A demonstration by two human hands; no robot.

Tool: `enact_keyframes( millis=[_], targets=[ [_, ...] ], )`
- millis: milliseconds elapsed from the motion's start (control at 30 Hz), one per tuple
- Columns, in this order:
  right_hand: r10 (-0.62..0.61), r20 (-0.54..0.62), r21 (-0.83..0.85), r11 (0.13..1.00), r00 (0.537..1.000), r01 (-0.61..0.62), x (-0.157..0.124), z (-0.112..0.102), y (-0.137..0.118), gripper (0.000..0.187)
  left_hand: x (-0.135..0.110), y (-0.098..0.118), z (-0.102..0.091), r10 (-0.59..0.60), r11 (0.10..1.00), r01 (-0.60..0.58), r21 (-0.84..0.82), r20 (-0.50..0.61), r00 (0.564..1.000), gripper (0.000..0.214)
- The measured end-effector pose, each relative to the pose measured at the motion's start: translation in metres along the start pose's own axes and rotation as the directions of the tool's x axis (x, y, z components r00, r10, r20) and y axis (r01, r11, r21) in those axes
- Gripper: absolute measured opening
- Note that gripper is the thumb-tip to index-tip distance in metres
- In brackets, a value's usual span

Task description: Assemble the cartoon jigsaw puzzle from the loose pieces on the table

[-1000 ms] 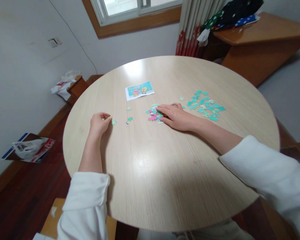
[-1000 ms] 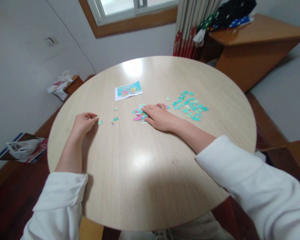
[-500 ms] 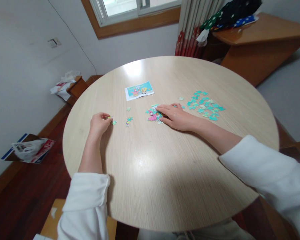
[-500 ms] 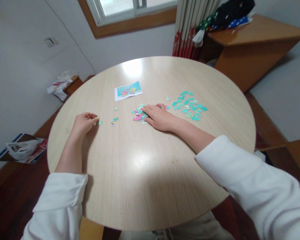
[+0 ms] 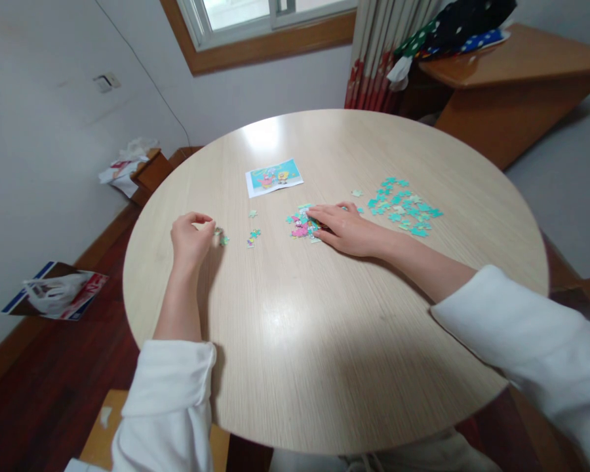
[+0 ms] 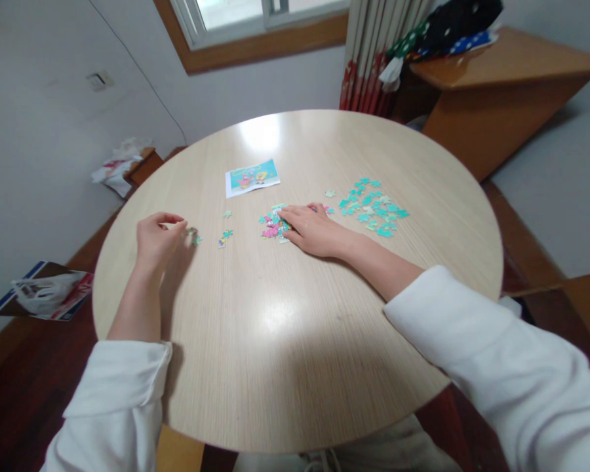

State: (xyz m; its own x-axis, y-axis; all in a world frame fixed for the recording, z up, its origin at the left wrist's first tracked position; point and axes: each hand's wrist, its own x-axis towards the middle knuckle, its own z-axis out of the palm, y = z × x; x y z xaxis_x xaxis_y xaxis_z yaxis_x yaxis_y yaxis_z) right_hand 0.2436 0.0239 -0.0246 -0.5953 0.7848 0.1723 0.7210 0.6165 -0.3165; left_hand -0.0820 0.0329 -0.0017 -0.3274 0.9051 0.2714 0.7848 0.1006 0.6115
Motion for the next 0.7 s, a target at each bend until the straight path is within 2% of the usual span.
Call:
enact_keyframes(
  millis=[67,167,233,367,567,700],
  targets=[
    [-0.002,-0.005,-0.003,1.000,1.000,0.002,0.000,0.000,0.000,0.046,-0.005,0.010,-0.003,0.080,0.997,-0.080,-0.022,-0.017,0.997,0.014],
    [-0.006,-0.012,-0.001,1.000,1.000,0.006,0.000,0.001,0.001,0.045,-0.014,0.025,-0.003,0.173,0.984,-0.167,-0.055,0.134,0.976,0.014],
    [-0.009,-0.014,0.005,1.000,1.000,0.009,0.001,0.001,0.001,0.045,-0.019,0.032,-0.002,0.205,0.979,-0.198,-0.057,0.187,0.961,0.018],
    [-0.001,-0.003,0.013,1.000,1.000,0.001,0.001,0.002,0.001,0.046,-0.025,0.039,0.000,0.223,0.974,-0.227,-0.007,0.220,0.950,0.023],
    [-0.016,-0.016,0.012,1.000,1.000,0.016,0.001,0.002,0.001,0.045,-0.029,0.039,-0.001,0.228,0.966,-0.258,0.020,0.403,0.886,0.026],
    [-0.009,-0.011,0.004,1.000,1.000,0.009,0.001,0.002,0.001,0.046,-0.029,0.038,0.000,0.178,0.971,-0.230,0.058,0.460,0.870,0.030]
  ],
)
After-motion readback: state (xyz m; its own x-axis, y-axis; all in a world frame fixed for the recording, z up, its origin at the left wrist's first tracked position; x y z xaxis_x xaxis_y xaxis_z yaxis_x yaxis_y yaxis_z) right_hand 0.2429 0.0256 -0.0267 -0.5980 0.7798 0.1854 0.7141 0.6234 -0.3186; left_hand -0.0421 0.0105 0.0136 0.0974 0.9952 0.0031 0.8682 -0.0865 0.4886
